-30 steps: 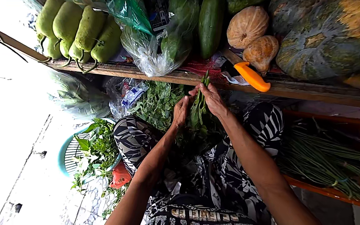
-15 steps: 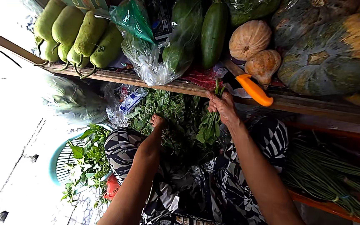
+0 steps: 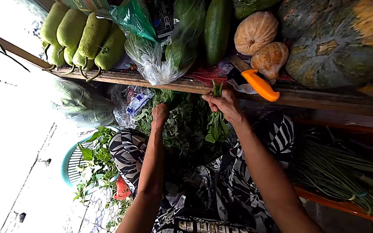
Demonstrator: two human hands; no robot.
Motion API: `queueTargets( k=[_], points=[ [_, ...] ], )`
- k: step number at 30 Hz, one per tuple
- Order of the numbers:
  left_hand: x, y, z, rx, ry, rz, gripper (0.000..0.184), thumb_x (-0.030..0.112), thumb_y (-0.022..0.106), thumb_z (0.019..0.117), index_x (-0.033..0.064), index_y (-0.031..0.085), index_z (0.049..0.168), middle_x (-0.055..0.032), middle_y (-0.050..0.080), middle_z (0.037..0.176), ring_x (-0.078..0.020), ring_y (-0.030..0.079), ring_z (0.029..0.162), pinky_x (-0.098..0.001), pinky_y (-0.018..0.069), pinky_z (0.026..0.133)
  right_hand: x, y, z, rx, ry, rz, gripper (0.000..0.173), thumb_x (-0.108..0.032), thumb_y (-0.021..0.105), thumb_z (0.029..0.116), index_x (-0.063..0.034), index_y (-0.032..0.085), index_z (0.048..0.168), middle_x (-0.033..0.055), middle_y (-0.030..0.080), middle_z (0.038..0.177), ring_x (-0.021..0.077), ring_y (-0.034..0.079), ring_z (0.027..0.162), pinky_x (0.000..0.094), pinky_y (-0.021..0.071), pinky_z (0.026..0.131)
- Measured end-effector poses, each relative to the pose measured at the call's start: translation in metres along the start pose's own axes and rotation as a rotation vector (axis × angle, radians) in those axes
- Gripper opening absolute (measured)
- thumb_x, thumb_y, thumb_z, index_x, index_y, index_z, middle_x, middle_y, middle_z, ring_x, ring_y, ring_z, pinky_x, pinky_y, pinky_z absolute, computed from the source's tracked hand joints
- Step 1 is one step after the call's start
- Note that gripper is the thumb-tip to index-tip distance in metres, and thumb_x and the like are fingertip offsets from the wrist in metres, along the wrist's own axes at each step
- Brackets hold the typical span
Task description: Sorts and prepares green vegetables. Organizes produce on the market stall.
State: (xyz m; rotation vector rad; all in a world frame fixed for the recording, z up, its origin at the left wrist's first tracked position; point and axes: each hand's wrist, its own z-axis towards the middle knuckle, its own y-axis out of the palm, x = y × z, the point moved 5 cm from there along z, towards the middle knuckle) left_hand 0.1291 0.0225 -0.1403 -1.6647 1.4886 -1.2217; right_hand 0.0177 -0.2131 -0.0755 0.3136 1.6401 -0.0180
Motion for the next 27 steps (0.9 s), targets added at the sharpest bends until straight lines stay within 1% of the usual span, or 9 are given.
queueTargets(
  k=[3, 5, 7, 10, 13, 16, 19, 24, 27],
  points=[
    [0.012, -0.044, -0.07, 0.065, 0.269, -0.113, 0.023, 0.012, 0.061, 0.0991, 0.0045, 0.07, 0.119, -0.0267, 0.069, 0.109, -0.0502, 0.065, 0.101, -0.0716, 0.048, 0.083, 0.008, 0.013, 0.001, -0.055, -0.089, -0.291, 0.031, -0.008, 0.079, 0.0881, -0.0015, 0.07, 0.117, 0.0038, 0.07, 0.095, 0.0036, 0.055, 0.059, 0.0205, 0.0481, 0.052],
    [0.021, -0.064, -0.095, 0.023, 0.473, -0.192, 0.033, 0.004, 0.064, 0.097, 0.0072, 0.066, 0.13, -0.0178, 0.073, 0.104, -0.0379, 0.07, 0.087, -0.0594, 0.0547, 0.076, 0.011, 0.028, -0.003, -0.147, -0.164, -0.454, 0.05, -0.012, 0.084, 0.0838, -0.0032, 0.067, 0.13, 0.0135, 0.07, 0.122, 0.0163, 0.068, 0.09, 0.036, 0.0562, 0.079],
    [0.037, -0.076, -0.102, -0.062, 0.659, -0.311, 0.036, -0.001, 0.067, 0.0931, 0.0043, 0.062, 0.128, -0.0116, 0.074, 0.103, -0.0223, 0.07, 0.081, -0.0424, 0.0577, 0.074, 0.013, 0.042, -0.005, -0.254, -0.196, -0.538, 0.062, -0.018, 0.086, 0.0814, -0.0036, 0.064, 0.137, 0.0171, 0.069, 0.128, 0.0269, 0.067, 0.114, 0.0489, 0.0506, 0.101],
    [0.05, -0.081, -0.083, -0.106, 0.766, -0.429, 0.039, 0.007, 0.073, 0.0903, 0.0028, 0.062, 0.127, -0.0064, 0.071, 0.114, -0.0085, 0.067, 0.092, -0.0294, 0.0556, 0.085, 0.019, 0.044, -0.003, -0.269, -0.034, -0.606, 0.047, -0.027, 0.084, 0.0859, -0.0016, 0.068, 0.122, 0.0129, 0.069, 0.094, 0.0175, 0.061, 0.073, 0.038, 0.0522, 0.069],
    [0.027, -0.082, -0.053, 0.116, 0.645, -0.584, 0.046, 0.01, 0.072, 0.0913, 0.0006, 0.059, 0.134, -0.0173, 0.063, 0.132, -0.0238, 0.064, 0.114, -0.0432, 0.0525, 0.098, 0.029, 0.027, 0.002, -0.153, 0.163, -0.501, 0.046, -0.027, 0.08, 0.0907, 0.0013, 0.066, 0.125, 0.0095, 0.063, 0.081, 0.01, 0.048, 0.051, 0.0272, 0.0451, 0.05],
    [0.007, -0.073, -0.043, 0.404, 0.435, -0.788, 0.052, 0.011, 0.067, 0.096, 0.0008, 0.048, 0.144, -0.0205, 0.06, 0.133, -0.0286, 0.065, 0.111, -0.0443, 0.0545, 0.092, 0.035, 0.016, 0.002, -0.008, 0.202, -0.302, 0.036, -0.018, 0.078, 0.0922, 0.0021, 0.065, 0.118, 0.0027, 0.057, 0.069, 0.0035, 0.042, 0.043, 0.0196, 0.0393, 0.042],
    [0.009, -0.049, -0.048, 0.314, 0.427, -0.943, 0.041, 0.019, 0.061, 0.1025, 0.0085, 0.047, 0.14, -0.0127, 0.064, 0.115, -0.0196, 0.066, 0.088, -0.0386, 0.0578, 0.078, 0.033, 0.019, -0.005, 0.053, 0.236, -0.145, 0.027, -0.014, 0.076, 0.0932, -0.0013, 0.065, 0.114, -0.0011, 0.051, 0.06, 0.0025, 0.039, 0.04, 0.0173, 0.0383, 0.04],
    [0.053, -0.032, -0.058, 0.08, 0.581, -0.961, 0.047, 0.027, 0.058, 0.1055, 0.0146, 0.051, 0.15, -0.0065, 0.055, 0.15, -0.0215, 0.059, 0.128, -0.0431, 0.05, 0.104, 0.046, 0.026, -0.003, -0.004, 0.317, -0.018, 0.022, -0.016, 0.072, 0.0968, -0.0026, 0.063, 0.112, -0.0011, 0.053, 0.058, 0.0044, 0.045, 0.04, 0.0191, 0.0446, 0.041],
    [0.052, -0.029, -0.057, 0.19, 0.579, -0.934, 0.038, 0.031, 0.058, 0.1054, 0.017, 0.06, 0.141, -0.0057, 0.07, 0.123, -0.0126, 0.067, 0.091, -0.0327, 0.0559, 0.08, 0.047, 0.029, -0.005, -0.054, 0.375, -0.008, 0.028, -0.017, 0.068, 0.0994, -0.0026, 0.061, 0.122, -0.0001, 0.054, 0.062, 0.0046, 0.045, 0.04, 0.0192, 0.0455, 0.042]
  ],
)
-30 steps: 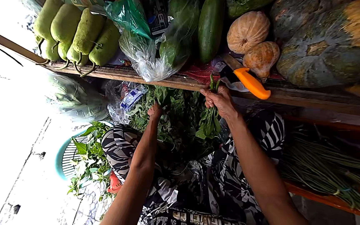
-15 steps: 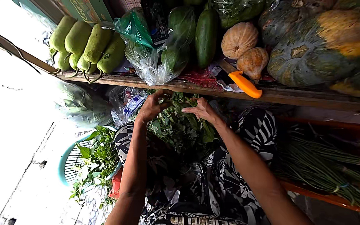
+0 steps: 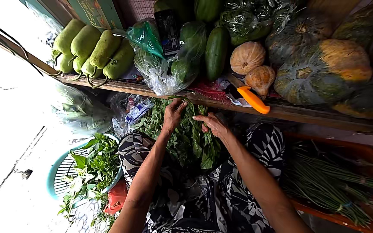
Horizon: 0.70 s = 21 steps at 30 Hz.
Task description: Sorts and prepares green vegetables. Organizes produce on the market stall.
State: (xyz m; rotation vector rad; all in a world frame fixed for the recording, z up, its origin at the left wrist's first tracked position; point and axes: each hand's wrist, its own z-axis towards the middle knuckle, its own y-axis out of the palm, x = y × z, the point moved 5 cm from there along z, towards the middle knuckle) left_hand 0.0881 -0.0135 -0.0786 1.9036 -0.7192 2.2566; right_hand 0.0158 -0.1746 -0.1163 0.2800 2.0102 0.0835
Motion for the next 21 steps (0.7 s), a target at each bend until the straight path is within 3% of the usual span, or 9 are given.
queueTargets(
  k=[1, 2, 3, 5, 10, 13, 16, 18, 21],
  points=[
    [-0.001, -0.002, 0.0, 0.043, 0.043, 0.056, 0.033, 0.03, 0.059, 0.1054, 0.0156, 0.064, 0.135, -0.0066, 0.071, 0.112, -0.0118, 0.063, 0.077, -0.0303, 0.0532, 0.068, 0.0, 0.001, -0.001, -0.015, 0.018, -0.008, 0.029, -0.018, 0.067, 0.1004, -0.0032, 0.06, 0.124, 0.0, 0.054, 0.064, 0.0043, 0.045, 0.041, 0.0187, 0.0448, 0.042],
    [0.001, -0.004, -0.001, 0.069, 0.118, 0.145, 0.03, 0.027, 0.058, 0.1056, 0.0125, 0.066, 0.131, -0.0079, 0.071, 0.11, -0.0135, 0.063, 0.076, -0.0312, 0.0534, 0.068, 0.0, 0.001, -0.001, -0.022, 0.034, -0.015, 0.027, -0.019, 0.066, 0.1009, -0.0038, 0.06, 0.123, -0.0001, 0.055, 0.064, 0.004, 0.045, 0.04, 0.0183, 0.0443, 0.041],
    [0.006, -0.007, -0.003, 0.092, 0.215, 0.274, 0.028, 0.022, 0.059, 0.1053, 0.0079, 0.069, 0.127, -0.0117, 0.07, 0.116, -0.0196, 0.068, 0.086, -0.0378, 0.0567, 0.078, -0.001, 0.001, -0.002, -0.029, 0.053, -0.023, 0.026, -0.019, 0.065, 0.1013, -0.0036, 0.061, 0.122, 0.0002, 0.055, 0.065, 0.004, 0.044, 0.04, 0.0182, 0.0438, 0.04],
    [0.015, -0.011, -0.007, 0.16, 0.343, 0.548, 0.019, 0.015, 0.059, 0.1043, 0.0012, 0.071, 0.111, -0.0213, 0.068, 0.108, -0.0364, 0.069, 0.094, -0.0534, 0.0552, 0.082, -0.001, 0.0, -0.005, -0.049, 0.092, -0.053, 0.026, -0.018, 0.065, 0.1012, -0.003, 0.06, 0.122, -0.0004, 0.054, 0.065, 0.0033, 0.043, 0.04, 0.0172, 0.0421, 0.04],
    [0.02, -0.011, -0.003, 0.204, 0.415, 0.993, 0.025, -0.003, 0.055, 0.0962, 0.0048, 0.071, 0.114, -0.0206, 0.069, 0.113, -0.0437, 0.066, 0.106, -0.0582, 0.0544, 0.081, -0.012, -0.001, -0.01, -0.099, 0.087, -0.131, 0.028, -0.02, 0.064, 0.1015, -0.0042, 0.061, 0.124, -0.0003, 0.058, 0.07, 0.0007, 0.041, 0.042, 0.0148, 0.0363, 0.039],
    [0.018, -0.009, 0.003, 0.227, 0.447, 1.062, 0.025, -0.004, 0.055, 0.0946, 0.0065, 0.073, 0.109, -0.0191, 0.069, 0.107, -0.0447, 0.061, 0.109, -0.0613, 0.0443, 0.096, -0.013, -0.002, -0.009, -0.118, 0.063, -0.15, 0.02, -0.02, 0.064, 0.1019, -0.004, 0.063, 0.115, -0.0018, 0.057, 0.066, -0.0003, 0.04, 0.041, 0.0137, 0.0356, 0.039],
    [0.014, -0.009, 0.013, 0.244, 0.278, 0.923, 0.024, -0.001, 0.052, 0.0978, 0.0025, 0.075, 0.105, -0.0212, 0.071, 0.106, -0.0462, 0.062, 0.109, -0.0646, 0.04, 0.099, -0.016, -0.001, -0.006, -0.138, 0.067, -0.158, 0.014, -0.02, 0.063, 0.1022, -0.0062, 0.063, 0.103, -0.0033, 0.055, 0.065, -0.0006, 0.04, 0.042, 0.0134, 0.0357, 0.041],
    [0.009, -0.012, 0.016, 0.253, 0.023, 0.555, 0.024, 0.007, 0.05, 0.1054, -0.0046, 0.07, 0.112, -0.0226, 0.069, 0.115, -0.0387, 0.061, 0.116, -0.0573, 0.0437, 0.101, -0.02, -0.001, -0.007, -0.152, 0.075, -0.174, 0.015, -0.021, 0.064, 0.1013, -0.0063, 0.063, 0.106, -0.003, 0.056, 0.067, 0.0002, 0.04, 0.043, 0.0144, 0.0366, 0.042],
    [-0.008, -0.048, 0.026, 0.428, -0.137, -0.084, 0.019, 0.01, 0.042, 0.109, -0.0003, 0.055, 0.118, -0.0045, 0.059, 0.097, -0.0094, 0.06, 0.081, -0.0299, 0.0535, 0.077, -0.02, -0.007, -0.015, -0.159, 0.091, -0.221, 0.019, -0.019, 0.066, 0.0996, -0.0054, 0.06, 0.112, -0.0012, 0.058, 0.073, 0.0016, 0.042, 0.045, 0.0159, 0.0378, 0.042]
  ],
)
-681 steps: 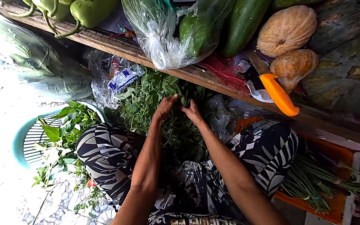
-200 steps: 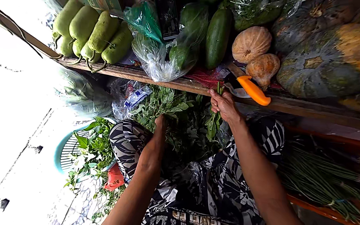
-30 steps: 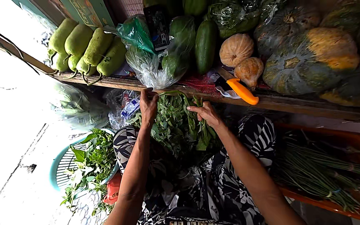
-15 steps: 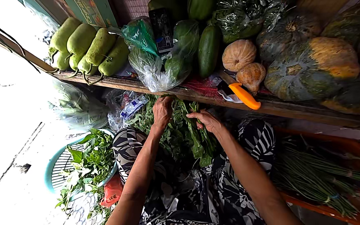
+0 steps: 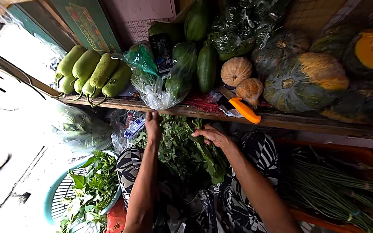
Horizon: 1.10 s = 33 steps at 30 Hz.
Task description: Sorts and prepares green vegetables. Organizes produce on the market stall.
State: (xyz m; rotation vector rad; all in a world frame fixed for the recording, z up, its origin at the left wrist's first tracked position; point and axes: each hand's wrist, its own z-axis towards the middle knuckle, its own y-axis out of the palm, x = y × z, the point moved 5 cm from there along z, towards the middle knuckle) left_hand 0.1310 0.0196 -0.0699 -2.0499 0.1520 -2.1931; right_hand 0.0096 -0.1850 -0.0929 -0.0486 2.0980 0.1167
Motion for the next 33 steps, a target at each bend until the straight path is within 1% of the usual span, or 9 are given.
queueTargets(
  k=[4, 6, 9, 14, 18, 22, 26, 29, 33],
  points=[
    [0.016, -0.01, 0.004, -0.224, 0.055, 0.373, 0.024, 0.006, 0.05, 0.1047, -0.0028, 0.064, 0.123, -0.0182, 0.068, 0.106, -0.0254, 0.065, 0.094, -0.0462, 0.0511, 0.088, -0.001, -0.008, -0.006, 0.136, -0.041, 0.128, 0.033, -0.017, 0.068, 0.0992, 0.0001, 0.058, 0.125, 0.0004, 0.059, 0.081, 0.002, 0.044, 0.047, 0.0167, 0.0417, 0.045],
    [0.003, 0.009, -0.007, -0.447, 0.019, 0.496, 0.04, 0.01, 0.059, 0.1022, 0.0051, 0.058, 0.142, -0.0188, 0.069, 0.123, -0.0296, 0.067, 0.111, -0.0491, 0.051, 0.098, -0.007, -0.01, -0.001, 0.233, -0.126, 0.24, 0.025, -0.013, 0.068, 0.0994, -0.0005, 0.059, 0.119, 0.0004, 0.058, 0.074, 0.0028, 0.045, 0.045, 0.0172, 0.0441, 0.046],
    [-0.006, 0.037, -0.033, -0.58, 0.02, 0.29, 0.049, 0.016, 0.058, 0.1038, 0.0033, 0.048, 0.15, -0.0186, 0.053, 0.149, -0.0295, 0.051, 0.137, -0.0481, 0.0417, 0.113, -0.004, -0.005, 0.006, 0.3, -0.196, 0.268, 0.023, -0.011, 0.069, 0.0985, 0.0004, 0.061, 0.117, 0.001, 0.058, 0.068, 0.0034, 0.046, 0.043, 0.0176, 0.0445, 0.045],
    [-0.004, 0.063, -0.048, -0.506, -0.026, -0.121, 0.02, 0.012, 0.055, 0.1049, 0.0, 0.066, 0.115, -0.0041, 0.071, 0.096, -0.0078, 0.066, 0.084, -0.0289, 0.0563, 0.08, 0.001, 0.01, 0.017, 0.209, -0.224, -0.014, 0.032, -0.016, 0.08, 0.0896, 0.0006, 0.067, 0.113, 0.0003, 0.061, 0.07, 0.002, 0.046, 0.046, 0.0178, 0.0426, 0.047],
    [0.0, 0.048, -0.041, -0.544, -0.068, -0.043, 0.038, 0.026, 0.035, 0.1127, 0.0078, 0.057, 0.138, -0.0074, 0.066, 0.123, -0.0118, 0.064, 0.103, -0.0356, 0.0522, 0.093, -0.008, -0.011, 0.007, 0.227, -0.309, 0.124, 0.041, -0.007, 0.072, 0.0944, 0.0009, 0.059, 0.133, 0.0049, 0.065, 0.09, 0.0038, 0.05, 0.055, 0.019, 0.0442, 0.049],
    [0.002, 0.054, -0.052, -0.657, 0.018, -0.055, 0.039, 0.017, 0.047, 0.1082, 0.008, 0.049, 0.146, -0.0045, 0.066, 0.113, -0.0065, 0.062, 0.088, -0.0264, 0.0525, 0.081, -0.005, -0.027, 0.014, 0.168, -0.338, 0.416, 0.016, -0.011, 0.049, 0.1077, -0.0032, 0.059, 0.118, -0.0029, 0.055, 0.081, 0.0056, 0.053, 0.06, 0.0216, 0.0529, 0.06],
    [-0.004, 0.073, -0.069, -0.773, 0.04, -0.19, 0.017, 0.007, 0.048, 0.104, 0.0067, 0.058, 0.118, -0.0022, 0.07, 0.1, -0.0084, 0.065, 0.088, -0.0264, 0.0542, 0.078, -0.004, -0.017, 0.017, 0.184, -0.375, 0.509, 0.019, -0.01, 0.044, 0.1093, -0.0045, 0.062, 0.113, -0.0012, 0.065, 0.09, 0.0051, 0.063, 0.08, 0.0235, 0.0555, 0.078],
    [-0.011, 0.076, -0.071, -0.741, -0.035, -0.241, 0.018, 0.008, 0.048, 0.1052, 0.0088, 0.063, 0.114, 0.0003, 0.069, 0.104, -0.0058, 0.063, 0.089, -0.0241, 0.053, 0.079, -0.005, -0.016, 0.018, 0.161, -0.43, 0.544, 0.029, -0.011, 0.038, 0.1108, -0.0011, 0.062, 0.123, 0.0022, 0.069, 0.106, 0.0065, 0.065, 0.094, 0.0248, 0.0548, 0.088],
    [-0.02, 0.078, -0.071, -0.698, -0.182, -0.309, 0.021, 0.007, 0.045, 0.1064, 0.0089, 0.065, 0.112, 0.0017, 0.067, 0.097, -0.0038, 0.061, 0.081, -0.0213, 0.0525, 0.073, -0.007, -0.014, 0.017, 0.12, -0.468, 0.535, 0.032, -0.01, 0.036, 0.1108, 0.0, 0.062, 0.126, 0.003, 0.072, 0.103, 0.0087, 0.068, 0.091, 0.0259, 0.0573, 0.084]
  ],
)
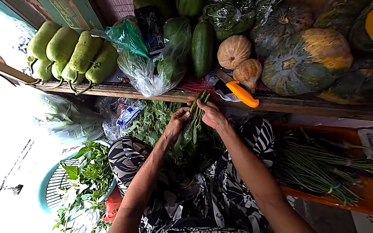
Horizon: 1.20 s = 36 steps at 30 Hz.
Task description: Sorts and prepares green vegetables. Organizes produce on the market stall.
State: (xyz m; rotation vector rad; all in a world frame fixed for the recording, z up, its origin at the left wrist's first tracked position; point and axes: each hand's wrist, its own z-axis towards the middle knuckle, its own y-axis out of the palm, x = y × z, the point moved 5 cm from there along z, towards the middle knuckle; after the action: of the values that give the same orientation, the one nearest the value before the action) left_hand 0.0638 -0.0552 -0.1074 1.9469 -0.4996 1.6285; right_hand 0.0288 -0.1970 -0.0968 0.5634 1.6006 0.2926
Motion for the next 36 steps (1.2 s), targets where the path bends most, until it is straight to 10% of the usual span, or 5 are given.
queueTargets(
  k=[13, 18, 25, 30, 36],
  points=[
    [-0.014, 0.018, -0.007, -0.035, -0.028, 0.528, 0.055, 0.043, 0.036, 0.1105, 0.0096, 0.03, 0.154, -0.0172, 0.059, 0.136, -0.0244, 0.061, 0.119, -0.0469, 0.0493, 0.1, 0.006, 0.001, -0.006, 0.264, -0.032, 0.132, 0.027, -0.017, 0.033, 0.1132, -0.0053, 0.055, 0.105, 0.0053, 0.071, 0.08, 0.0173, 0.073, 0.082, 0.0327, 0.0606, 0.083],
    [-0.016, 0.014, 0.004, -0.12, -0.045, 0.544, 0.087, 0.027, 0.087, 0.0819, 0.0078, 0.035, 0.149, -0.0191, 0.066, 0.124, -0.0272, 0.067, 0.109, -0.048, 0.0552, 0.094, 0.001, -0.003, -0.002, 0.219, -0.061, 0.083, 0.03, -0.019, 0.03, 0.1139, 0.0, 0.054, 0.113, 0.0129, 0.074, 0.098, 0.021, 0.074, 0.096, 0.0355, 0.0588, 0.092],
    [-0.015, 0.024, 0.001, -0.22, -0.066, 0.094, 0.034, 0.02, 0.064, 0.0948, 0.0017, 0.059, 0.124, 0.0013, 0.07, 0.102, -0.0014, 0.066, 0.091, -0.0226, 0.0562, 0.085, -0.004, -0.003, 0.004, 0.07, -0.01, -0.232, 0.026, -0.015, 0.046, 0.1097, 0.0034, 0.064, 0.113, 0.009, 0.076, 0.102, 0.0145, 0.073, 0.097, 0.0302, 0.0571, 0.094],
    [-0.013, 0.016, -0.004, -0.222, -0.175, -0.019, 0.078, 0.064, 0.015, 0.1035, 0.0042, 0.047, 0.142, -0.0015, 0.068, 0.121, -0.0048, 0.065, 0.108, -0.027, 0.0544, 0.094, -0.018, -0.01, 0.002, 0.204, -0.051, 0.105, 0.034, -0.026, 0.032, 0.114, -0.0121, 0.05, 0.089, -0.0007, 0.059, 0.067, 0.0165, 0.068, 0.068, 0.0378, 0.0619, 0.08],
    [-0.002, 0.015, -0.009, 0.063, 0.449, 0.655, 0.061, 0.039, 0.075, 0.0885, -0.0047, 0.054, 0.127, -0.0226, 0.053, 0.14, -0.029, 0.054, 0.129, -0.0418, 0.045, 0.107, -0.039, -0.033, 0.0, 0.443, -0.251, 0.135, 0.026, -0.028, 0.04, 0.1125, -0.0154, 0.048, 0.091, -0.0053, 0.048, 0.064, 0.0085, 0.054, 0.057, 0.027, 0.0561, 0.066]
  ],
)
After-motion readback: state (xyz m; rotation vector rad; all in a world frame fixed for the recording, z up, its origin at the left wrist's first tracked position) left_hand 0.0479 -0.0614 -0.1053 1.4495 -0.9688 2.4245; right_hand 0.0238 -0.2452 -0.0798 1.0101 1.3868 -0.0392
